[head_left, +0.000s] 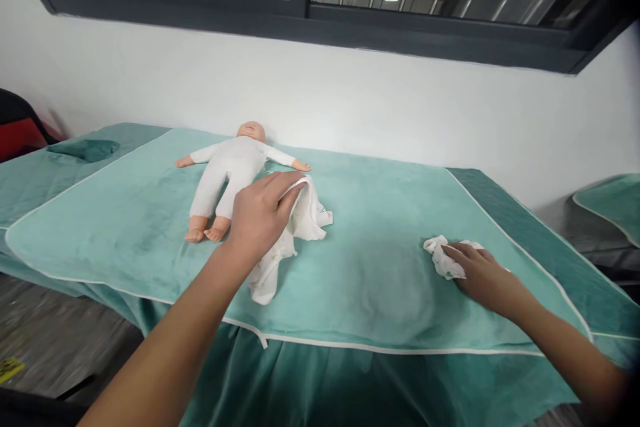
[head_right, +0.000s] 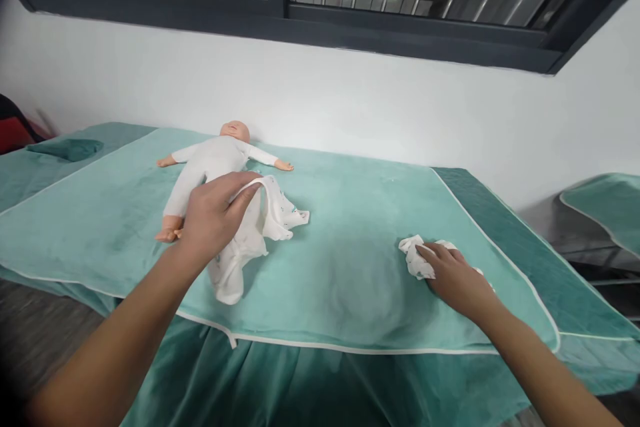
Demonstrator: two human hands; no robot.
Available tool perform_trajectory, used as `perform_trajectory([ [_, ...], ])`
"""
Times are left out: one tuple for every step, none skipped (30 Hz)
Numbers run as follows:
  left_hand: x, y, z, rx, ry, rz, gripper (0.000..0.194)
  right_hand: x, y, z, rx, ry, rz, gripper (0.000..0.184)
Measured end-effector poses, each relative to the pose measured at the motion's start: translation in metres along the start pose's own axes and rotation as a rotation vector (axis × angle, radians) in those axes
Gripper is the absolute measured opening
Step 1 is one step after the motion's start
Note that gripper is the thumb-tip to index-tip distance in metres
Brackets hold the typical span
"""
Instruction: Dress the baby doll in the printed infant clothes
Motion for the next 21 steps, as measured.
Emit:
perform_trajectory([
  [0.003, -0.005, -0.001, -0.008, 0.006, -0.011, 0.029, 0.000, 0.000, 0.001, 0.001, 0.035, 0.009, 0.057],
  [0.006, -0.010, -0.002, -0.015, 0.010, -0.023, 0.029, 0.001, 0.003, 0.007, 0.005, 0.065, 0.017, 0.061],
  [0.010, -0.015, -0.002, -0.022, 0.016, -0.034, 0.029, 0.002, 0.010, 0.017, 0.015, 0.081, 0.021, 0.065],
  [0.013, -0.020, -0.002, -0.035, 0.025, -0.045, 0.028, 0.004, 0.021, 0.033, 0.034, 0.082, 0.024, 0.069],
  [0.016, -0.026, -0.003, -0.053, 0.042, -0.055, 0.028, 0.007, 0.037, 0.053, 0.081, 0.052, 0.022, 0.070],
  [0.019, -0.032, -0.004, -0.077, 0.069, -0.064, 0.027, 0.011, 0.058, 0.075, 0.159, 0.015, 0.022, 0.069],
  [0.023, -0.040, -0.007, -0.104, 0.108, -0.073, 0.027, 0.015, 0.082, 0.099, 0.266, -0.027, 0.020, 0.068],
  [0.026, -0.049, -0.010, -0.130, 0.156, -0.082, 0.028, 0.019, 0.108, 0.122, 0.406, -0.077, 0.038, 0.066],
  [0.028, -0.059, -0.014, -0.152, 0.211, -0.097, 0.029, 0.024, 0.135, 0.144, 0.562, -0.133, 0.074, 0.064],
  [0.030, -0.070, -0.018, -0.165, 0.265, -0.117, 0.030, 0.029, 0.157, 0.168, 0.701, -0.237, 0.105, 0.061],
  [0.031, -0.080, -0.022, -0.168, 0.311, -0.141, 0.030, 0.034, 0.176, 0.187, 0.808, -0.325, 0.137, 0.056],
  [0.032, -0.090, -0.024, -0.161, 0.344, -0.167, 0.031, 0.040, 0.191, 0.202, 0.879, -0.387, 0.175, 0.049],
  [0.033, -0.097, -0.025, -0.143, 0.360, -0.190, 0.031, 0.047, 0.201, 0.211, 0.908, -0.416, 0.186, 0.040],
  [0.034, -0.101, -0.025, -0.112, 0.357, -0.206, 0.031, 0.053, 0.204, 0.218, 0.891, -0.453, 0.163, 0.030],
  [0.035, -0.103, -0.024, -0.064, 0.344, -0.215, 0.030, 0.059, 0.204, 0.223, 0.845, -0.487, 0.138, 0.024],
  [0.035, -0.101, -0.022, -0.002, 0.329, -0.216, 0.027, 0.065, 0.202, 0.228, 0.791, -0.520, 0.112, 0.023],
  [0.035, -0.098, -0.020, 0.069, 0.319, -0.214, 0.024, 0.068, 0.198, 0.231, 0.738, -0.554, 0.094, 0.024],
  [0.034, -0.093, -0.019, 0.143, 0.317, -0.210, 0.021, 0.071, 0.193, 0.235, 0.695, -0.583, 0.092, 0.027],
  [0.033, -0.087, -0.018, 0.212, 0.319, -0.204, 0.020, 0.072, 0.189, 0.237, 0.666, -0.605, 0.097, 0.028],
  [0.031, -0.081, -0.017, 0.269, 0.318, -0.196, 0.021, 0.074, 0.186, 0.239, 0.644, -0.615, 0.103, 0.028],
  [0.030, -0.076, -0.016, 0.312, 0.312, -0.187, 0.024, 0.074, 0.182, 0.239, 0.621, -0.612, 0.105, 0.026],
])
Point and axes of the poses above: each hand's wrist, its own x-axis towards the middle knuckle, its own z-axis out of the back of the hand, y = z × x, the point moved 8 cm from there along x, towards the middle knuckle, and after that the axes turned 4 degrees about -x, right-handed, at the moved point
